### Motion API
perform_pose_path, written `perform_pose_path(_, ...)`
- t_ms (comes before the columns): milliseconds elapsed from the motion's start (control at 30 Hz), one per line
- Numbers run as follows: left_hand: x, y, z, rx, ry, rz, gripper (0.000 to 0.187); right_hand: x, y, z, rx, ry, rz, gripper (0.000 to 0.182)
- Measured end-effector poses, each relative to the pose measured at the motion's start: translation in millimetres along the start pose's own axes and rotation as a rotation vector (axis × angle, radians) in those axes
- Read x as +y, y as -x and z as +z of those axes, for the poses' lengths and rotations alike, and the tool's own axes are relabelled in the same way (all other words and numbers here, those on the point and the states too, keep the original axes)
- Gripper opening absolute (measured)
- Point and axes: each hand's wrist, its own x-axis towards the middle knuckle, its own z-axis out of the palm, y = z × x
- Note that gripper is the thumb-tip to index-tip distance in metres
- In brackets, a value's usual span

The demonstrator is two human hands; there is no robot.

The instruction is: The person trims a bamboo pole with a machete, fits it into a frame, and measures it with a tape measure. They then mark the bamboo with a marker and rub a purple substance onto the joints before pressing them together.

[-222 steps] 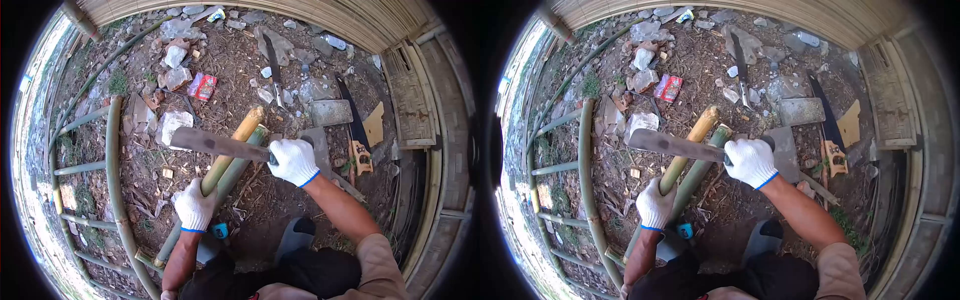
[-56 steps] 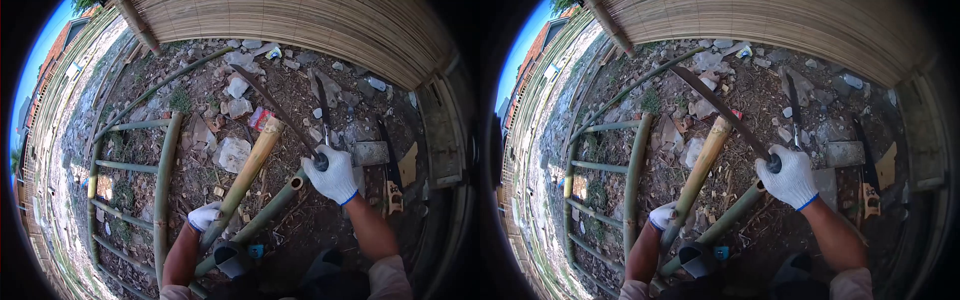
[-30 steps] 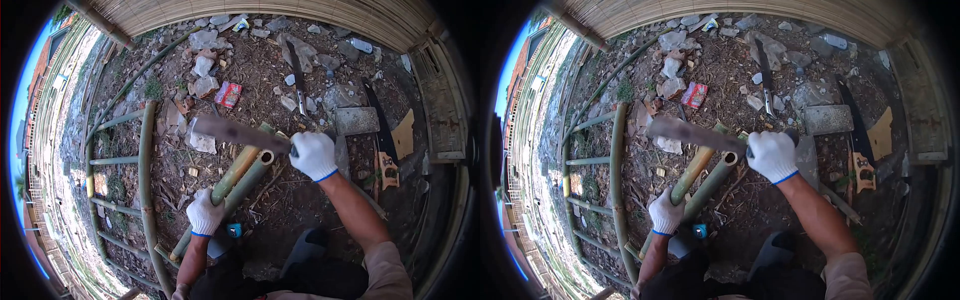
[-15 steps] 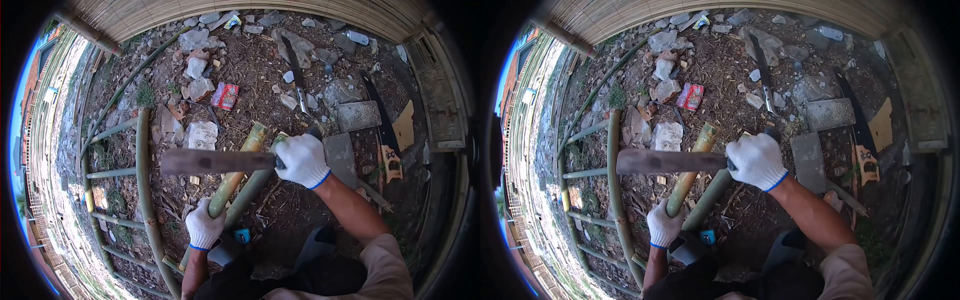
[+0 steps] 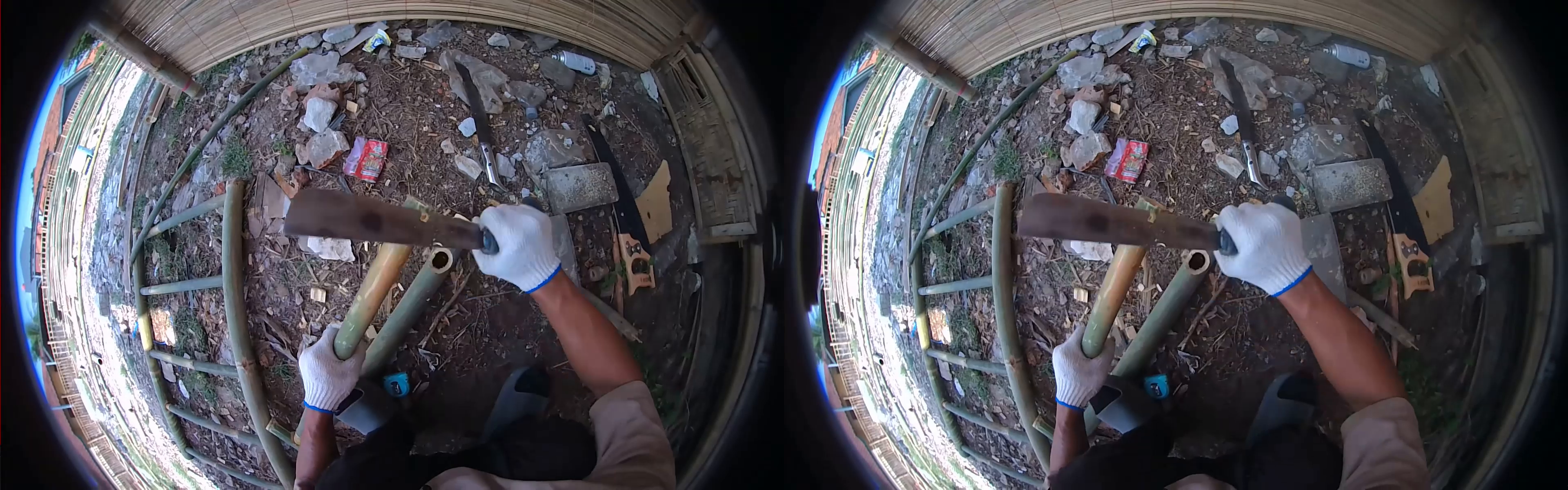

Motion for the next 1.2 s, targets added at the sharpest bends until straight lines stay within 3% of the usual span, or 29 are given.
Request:
perform_pose_path(33,-1.4,-3.7,1.2,-0.004,-0.032,-0.015,0.026,10.3,-3.0,-5.2,-0.071,0.108,0.124,0.018)
perform_pose_path(67,-3.2,1.0,6.4,0.0,-0.018,-0.017,0.026,19.7,-11.1,-9.0,-0.234,0.107,0.543,0.02)
perform_pose_path(100,-7.2,6.9,10.2,0.01,-0.031,0.063,0.026,48.2,-12.6,-5.9,-0.16,0.149,0.74,0.027)
perform_pose_path(133,-13.6,11.4,5.6,0.023,-0.058,0.133,0.026,58.0,-12.7,-15.1,-0.089,0.203,0.786,0.023)
perform_pose_path(200,-14.6,1.2,7.8,0.071,-0.021,0.135,0.029,45.7,1.4,-30.2,0.116,0.022,0.739,0.021)
perform_pose_path(267,-18.3,2.8,10.6,0.018,-0.102,0.115,0.031,-3.1,6.8,-47.4,0.021,0.001,0.563,0.018)
perform_pose_path(333,-17.7,4.1,24.4,0.067,-0.117,0.117,0.031,-37.9,13.0,-44.5,-0.039,-0.046,0.222,0.016)
perform_pose_path(400,-18.6,8.0,36.8,0.124,-0.17,0.097,0.028,-68.2,13.6,-34.3,-0.222,0.022,0.027,0.023)
perform_pose_path(500,-19.2,9.6,39.2,0.201,-0.241,0.053,0.028,-83.2,13.4,-17.0,-0.498,0.146,-0.12,0.028)
perform_pose_path(533,-19.5,8.2,39.6,0.206,-0.238,0.047,0.028,-68.4,9.2,-16.2,-0.421,0.128,-0.144,0.026)
perform_pose_path(600,-18.9,8.7,44.7,0.216,-0.302,0.008,0.028,-26.9,-12.2,-31.0,-0.305,0.223,0.215,0.021)
perform_pose_path(667,-21.3,16.1,38.3,0.247,-0.263,0.033,0.027,17.8,-43.9,-57.9,-0.436,0.43,0.736,0.022)
perform_pose_path(700,-24.1,17.4,30.2,0.289,-0.257,0.059,0.027,43.7,-28.4,-61.6,-0.38,0.533,0.663,0.02)
perform_pose_path(733,-21.8,9.0,31.0,0.365,-0.229,0.069,0.027,24.6,-22.7,-72.5,-0.298,0.482,0.591,0.019)
perform_pose_path(800,-23.8,9.5,38.9,0.327,-0.234,0.078,0.027,-17.4,-6.2,-73.2,-0.295,0.274,0.509,0.019)
perform_pose_path(933,-19.5,8.2,47.9,0.295,-0.299,0.052,0.027,-73.2,3.7,-41.1,-0.39,0.076,-0.014,0.021)
perform_pose_path(1000,-16.0,12.7,37.5,0.36,-0.254,0.102,0.026,-69.5,-2.1,-23.1,-0.421,0.128,-0.11,0.024)
perform_pose_path(1033,-18.8,12.7,36.7,0.353,-0.232,0.109,0.026,-47.3,-5.5,-15.8,-0.323,0.148,-0.177,0.024)
perform_pose_path(1067,-21.5,15.3,32.9,0.356,-0.233,0.103,0.026,-22.4,-12.8,-14.9,-0.226,0.155,-0.069,0.019)
perform_pose_path(1133,-20.1,20.9,29.3,0.318,-0.229,0.09,0.026,33.4,-46.5,-25.3,-0.266,0.286,0.656,0.03)
perform_pose_path(1200,-21.7,16.2,9.0,0.375,-0.193,0.071,0.027,81.3,-30.4,-38.6,-0.172,0.203,0.816,0.03)
